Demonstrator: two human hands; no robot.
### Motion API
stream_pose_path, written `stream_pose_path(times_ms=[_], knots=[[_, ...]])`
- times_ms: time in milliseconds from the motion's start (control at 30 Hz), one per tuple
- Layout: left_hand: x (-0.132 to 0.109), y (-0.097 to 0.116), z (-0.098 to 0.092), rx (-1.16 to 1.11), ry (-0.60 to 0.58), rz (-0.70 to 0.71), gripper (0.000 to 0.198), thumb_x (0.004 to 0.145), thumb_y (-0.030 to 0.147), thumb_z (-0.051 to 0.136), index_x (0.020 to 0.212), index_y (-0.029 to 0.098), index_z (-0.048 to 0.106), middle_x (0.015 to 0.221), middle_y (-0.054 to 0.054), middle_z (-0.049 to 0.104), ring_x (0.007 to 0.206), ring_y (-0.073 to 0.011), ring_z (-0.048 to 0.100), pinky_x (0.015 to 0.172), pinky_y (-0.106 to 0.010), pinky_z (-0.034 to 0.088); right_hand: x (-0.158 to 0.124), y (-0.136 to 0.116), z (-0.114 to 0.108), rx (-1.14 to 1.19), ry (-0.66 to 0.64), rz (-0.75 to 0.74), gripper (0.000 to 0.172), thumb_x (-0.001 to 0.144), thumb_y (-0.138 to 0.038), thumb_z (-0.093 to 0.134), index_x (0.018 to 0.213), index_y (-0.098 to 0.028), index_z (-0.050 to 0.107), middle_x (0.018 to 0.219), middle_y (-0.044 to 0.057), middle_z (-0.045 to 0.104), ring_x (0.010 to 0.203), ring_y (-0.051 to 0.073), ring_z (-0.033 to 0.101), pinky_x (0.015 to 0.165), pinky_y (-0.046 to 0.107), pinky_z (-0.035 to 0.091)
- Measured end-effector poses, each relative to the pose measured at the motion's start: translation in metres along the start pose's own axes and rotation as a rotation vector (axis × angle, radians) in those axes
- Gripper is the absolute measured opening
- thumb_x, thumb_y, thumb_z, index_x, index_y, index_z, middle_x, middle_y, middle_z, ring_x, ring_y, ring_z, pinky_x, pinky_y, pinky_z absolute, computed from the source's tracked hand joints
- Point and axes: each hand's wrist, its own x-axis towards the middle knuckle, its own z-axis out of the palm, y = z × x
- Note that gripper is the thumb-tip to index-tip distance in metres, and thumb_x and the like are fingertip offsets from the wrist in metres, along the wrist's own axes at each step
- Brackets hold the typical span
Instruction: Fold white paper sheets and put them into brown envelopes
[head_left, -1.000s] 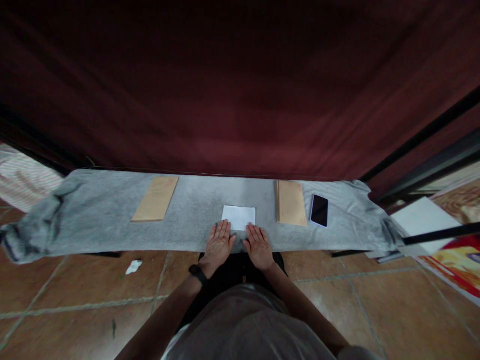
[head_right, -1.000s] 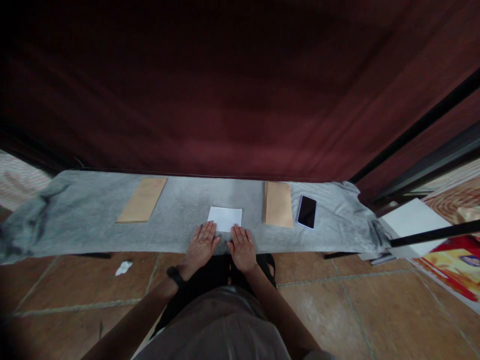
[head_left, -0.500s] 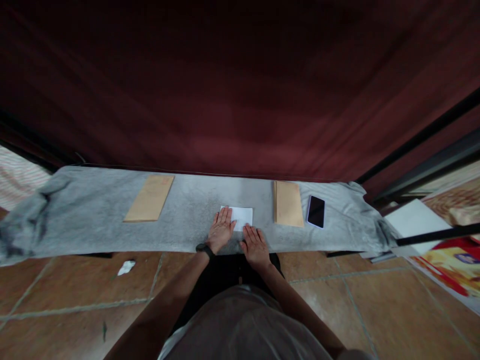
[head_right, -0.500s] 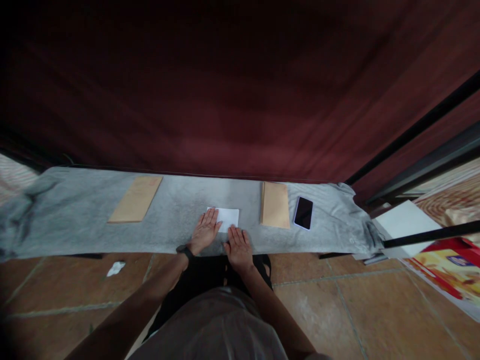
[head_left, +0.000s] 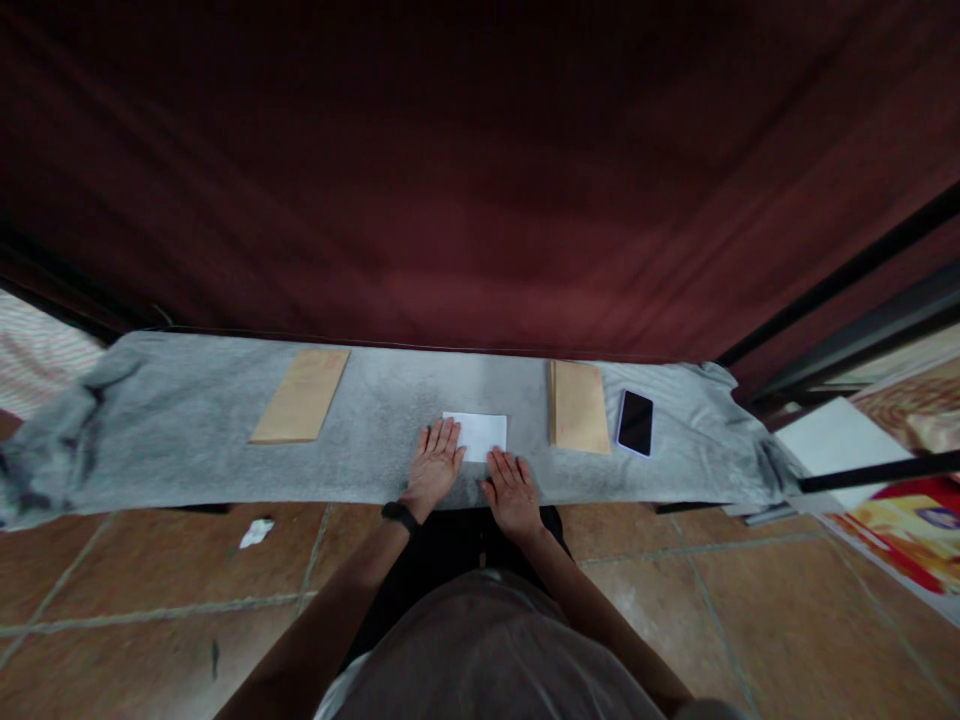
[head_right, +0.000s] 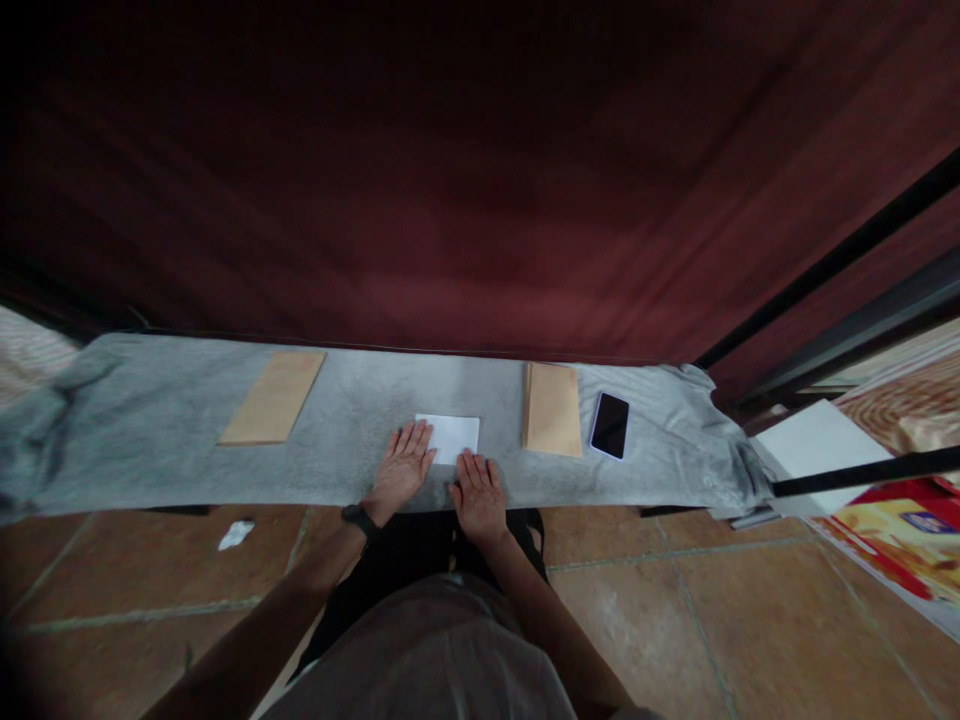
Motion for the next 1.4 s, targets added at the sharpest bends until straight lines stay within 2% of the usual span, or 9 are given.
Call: stream_pose_path(times_ms=[167,300,433,533,767,967,1100,1267,1400], knots=[[-0.017,0.010,-0.004,-0.015,-0.013,0.111,0.052,0.102,0.034,0.032,0.150,0.020,0.044,0.158,-0.006,0.040,0.151,-0.0264,0.027,0.123,-0.049,0.023,0.009,-0.003,-0.002,0.017,-0.003,0.031,0.049,0.105,-0.035,0.039,0.149,-0.016,0.045,0.153,0.010,0.047,0.143,0.025,0.042,0.120,0.048,0.027],[-0.021,0.010,-0.008,-0.028,-0.032,0.162,0.049,0.101,0.030,0.036,0.149,0.025,0.046,0.158,-0.003,0.041,0.151,-0.0251,0.026,0.123,-0.050,0.023,0.026,-0.005,0.000,0.029,-0.027,0.022,0.048,0.106,-0.035,0.036,0.148,-0.014,0.047,0.151,0.011,0.050,0.142,0.025,0.044,0.121,0.049,0.026],[-0.021,0.008,-0.009,-0.025,-0.042,0.178,0.052,0.098,0.023,0.036,0.150,0.021,0.045,0.158,-0.005,0.040,0.151,-0.0242,0.027,0.124,-0.050,0.022,0.046,-0.012,0.006,0.042,-0.059,-0.001,0.047,0.105,-0.034,0.037,0.146,-0.015,0.050,0.150,0.012,0.051,0.141,0.025,0.045,0.121,0.049,0.028],[-0.022,0.007,-0.007,-0.023,-0.035,0.190,0.053,0.098,0.022,0.035,0.151,0.017,0.043,0.158,-0.007,0.040,0.150,-0.0231,0.028,0.125,-0.049,0.021,0.054,-0.014,0.011,0.033,-0.070,-0.012,0.049,0.105,-0.035,0.038,0.149,-0.015,0.046,0.153,0.013,0.046,0.144,0.024,0.042,0.120,0.047,0.029],[-0.026,0.000,-0.006,-0.064,-0.024,0.272,0.048,0.102,0.030,0.036,0.148,0.019,0.047,0.155,-0.007,0.045,0.148,-0.0209,0.034,0.124,-0.046,0.025,0.063,0.004,0.013,-0.013,-0.057,-0.004,0.051,0.105,-0.037,0.040,0.151,-0.016,0.041,0.157,0.013,0.040,0.146,0.027,0.037,0.119,0.050,0.027],[-0.026,0.000,-0.005,-0.073,-0.017,0.256,0.051,0.102,0.032,0.036,0.150,0.018,0.043,0.157,-0.009,0.041,0.148,-0.0215,0.034,0.124,-0.047,0.025,0.059,0.018,0.016,-0.028,0.015,0.064,0.054,0.105,-0.034,0.037,0.155,-0.013,0.035,0.157,0.016,0.040,0.147,0.028,0.035,0.120,0.051,0.024],[-0.025,0.001,0.000,-0.105,0.004,0.145,0.053,0.101,0.033,0.035,0.150,0.013,0.042,0.156,-0.013,0.041,0.148,-0.0241,0.033,0.123,-0.049,0.026,0.053,0.020,0.017,-0.027,0.037,0.101,0.054,0.105,-0.032,0.034,0.155,-0.013,0.035,0.156,0.015,0.042,0.145,0.028,0.038,0.120,0.051,0.024],[-0.019,0.003,0.008,-0.236,0.084,-0.106,0.054,0.098,0.033,0.040,0.147,0.010,0.045,0.159,-0.015,0.037,0.148,-0.0277,0.034,0.120,-0.047,0.034,0.051,0.020,0.016,-0.034,0.039,0.119,0.053,0.105,-0.032,0.035,0.154,-0.013,0.037,0.157,0.012,0.041,0.144,0.028,0.039,0.120,0.049,0.024],[-0.007,0.007,0.004,-0.483,0.036,-0.379,0.053,0.094,0.035,0.048,0.144,0.015,0.048,0.159,-0.014,0.038,0.142,-0.0292,0.043,0.114,-0.044,0.043,0.052,0.019,0.014,-0.033,0.016,0.121,0.054,0.104,-0.031,0.036,0.154,-0.011,0.036,0.157,0.014,0.040,0.144,0.028,0.039,0.120,0.050,0.024]])
